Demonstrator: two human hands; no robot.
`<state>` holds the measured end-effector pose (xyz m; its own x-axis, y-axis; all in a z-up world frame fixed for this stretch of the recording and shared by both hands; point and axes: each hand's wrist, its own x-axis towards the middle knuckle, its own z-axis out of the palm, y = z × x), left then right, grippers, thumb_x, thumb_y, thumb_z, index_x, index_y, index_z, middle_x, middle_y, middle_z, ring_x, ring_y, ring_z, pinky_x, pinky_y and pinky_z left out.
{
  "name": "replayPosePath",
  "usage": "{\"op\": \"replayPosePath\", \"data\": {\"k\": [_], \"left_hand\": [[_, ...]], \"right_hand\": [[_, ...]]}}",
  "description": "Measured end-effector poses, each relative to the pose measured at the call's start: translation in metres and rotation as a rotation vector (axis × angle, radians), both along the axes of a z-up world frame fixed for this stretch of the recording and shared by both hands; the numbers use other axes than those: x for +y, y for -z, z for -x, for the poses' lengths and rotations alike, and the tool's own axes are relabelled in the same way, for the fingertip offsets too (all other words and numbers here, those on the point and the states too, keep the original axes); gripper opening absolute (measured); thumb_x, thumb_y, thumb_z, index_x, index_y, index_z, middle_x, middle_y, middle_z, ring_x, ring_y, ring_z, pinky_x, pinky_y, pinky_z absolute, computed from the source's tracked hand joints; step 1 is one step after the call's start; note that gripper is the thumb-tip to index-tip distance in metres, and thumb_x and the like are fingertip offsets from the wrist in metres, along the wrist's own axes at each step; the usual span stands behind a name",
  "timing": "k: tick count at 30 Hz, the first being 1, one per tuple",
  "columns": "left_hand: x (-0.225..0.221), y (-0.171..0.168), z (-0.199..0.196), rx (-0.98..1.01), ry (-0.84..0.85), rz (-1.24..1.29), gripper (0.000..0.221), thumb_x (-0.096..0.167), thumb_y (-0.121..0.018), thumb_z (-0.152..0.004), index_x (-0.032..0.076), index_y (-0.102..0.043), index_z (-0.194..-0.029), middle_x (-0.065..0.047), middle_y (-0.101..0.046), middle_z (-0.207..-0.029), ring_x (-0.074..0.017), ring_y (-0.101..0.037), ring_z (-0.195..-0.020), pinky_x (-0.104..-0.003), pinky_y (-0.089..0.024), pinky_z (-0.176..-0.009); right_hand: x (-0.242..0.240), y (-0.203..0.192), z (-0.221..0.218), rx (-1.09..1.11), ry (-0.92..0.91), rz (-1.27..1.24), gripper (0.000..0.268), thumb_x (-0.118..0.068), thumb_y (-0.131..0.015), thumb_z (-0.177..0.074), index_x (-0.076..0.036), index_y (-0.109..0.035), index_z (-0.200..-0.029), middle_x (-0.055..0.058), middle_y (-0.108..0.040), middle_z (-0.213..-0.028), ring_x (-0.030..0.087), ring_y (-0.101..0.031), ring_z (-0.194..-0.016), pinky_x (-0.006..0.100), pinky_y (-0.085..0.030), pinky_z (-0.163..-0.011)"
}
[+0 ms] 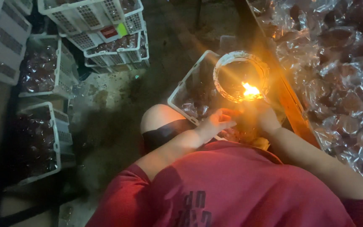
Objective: Sealing plastic bags filled with food items using a candle flame.
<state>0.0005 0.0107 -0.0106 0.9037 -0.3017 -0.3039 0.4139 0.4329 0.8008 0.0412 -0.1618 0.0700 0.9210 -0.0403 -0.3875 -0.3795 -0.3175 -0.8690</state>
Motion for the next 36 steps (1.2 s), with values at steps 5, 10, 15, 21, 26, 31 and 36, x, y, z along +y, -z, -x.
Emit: {"op": "replayPosePath", "data": {"k": [5,10,15,21,26,31,36], "left_hand": [[-0.007,0.042,-0.008,-0.246,-0.058,-0.34,0.038,0.01,-0.086,-0.08,0.024,-0.073,-0.113,-0.001,-0.072,-0.111,-0.0181,-0.072,-0.102,-0.033,-0.059,-0.089],[-0.005,0.026,-0.005,-0.249,-0.069,-0.213,0.026,-0.008,-0.075,-0.082,0.014,-0.074,-0.094,-0.007,-0.071,-0.125,-0.0232,-0.068,-0.117,-0.038,-0.054,-0.1],[0.02,0.007,-0.001,0.148,-0.099,-0.607,0.078,0.028,-0.087,-0.084,0.019,-0.049,-0.151,-0.018,-0.042,-0.157,-0.0332,-0.038,-0.149,-0.048,-0.032,-0.123],[0.017,0.018,-0.007,0.126,-0.02,-0.65,0.062,0.037,-0.083,-0.088,0.022,-0.058,-0.143,-0.012,-0.041,-0.154,-0.0318,-0.052,-0.139,-0.047,-0.041,-0.115],[0.013,0.015,-0.001,0.112,-0.025,-0.682,0.062,0.04,-0.084,-0.085,0.023,-0.061,-0.14,-0.012,-0.049,-0.147,-0.0273,-0.056,-0.133,-0.04,-0.044,-0.109],[0.014,-0.009,0.008,0.111,-0.052,-0.572,0.063,0.031,-0.084,-0.085,0.015,-0.06,-0.141,-0.02,-0.047,-0.144,-0.0323,-0.058,-0.13,-0.04,-0.051,-0.105],[0.022,-0.056,0.003,0.26,0.107,-0.551,0.052,0.034,-0.067,-0.089,0.028,-0.056,-0.14,-0.006,-0.039,-0.144,-0.0209,-0.049,-0.131,-0.038,-0.041,-0.11]], "right_hand": [[0.008,-0.028,0.032,0.121,-0.001,-0.117,0.031,-0.023,-0.08,-0.091,0.003,-0.07,-0.103,0.018,-0.067,-0.081,0.024,-0.065,-0.073,0.041,-0.056,-0.066],[-0.027,0.043,0.005,0.142,0.09,-0.244,0.047,-0.017,-0.076,-0.088,0.003,-0.06,-0.128,0.009,-0.056,-0.09,0.016,-0.055,-0.076,0.03,-0.054,-0.067],[-0.097,0.0,-0.031,-0.579,-0.087,0.369,0.023,-0.023,-0.075,-0.1,-0.013,-0.07,-0.12,0.01,-0.068,-0.099,0.024,-0.067,-0.087,0.035,-0.054,-0.074],[-0.138,-0.033,-0.05,-0.116,-0.197,0.986,0.083,-0.081,-0.045,-0.1,-0.02,-0.05,-0.157,0.023,-0.033,-0.158,0.05,-0.045,-0.138,0.063,-0.048,-0.104],[-0.112,-0.084,-0.031,-0.03,-0.213,0.928,0.074,-0.066,-0.058,-0.098,-0.022,-0.047,-0.157,0.03,-0.03,-0.158,0.054,-0.059,-0.124,0.061,-0.051,-0.101],[-0.108,-0.097,-0.022,-0.08,-0.33,1.049,0.087,-0.072,-0.057,-0.092,-0.014,-0.051,-0.155,0.034,-0.052,-0.15,0.051,-0.066,-0.119,0.053,-0.052,-0.102],[-0.133,-0.075,-0.045,-0.057,0.198,0.499,0.04,-0.04,-0.079,-0.088,-0.028,-0.055,-0.117,-0.003,-0.065,-0.125,0.018,-0.055,-0.079,0.036,-0.041,-0.076]]}}
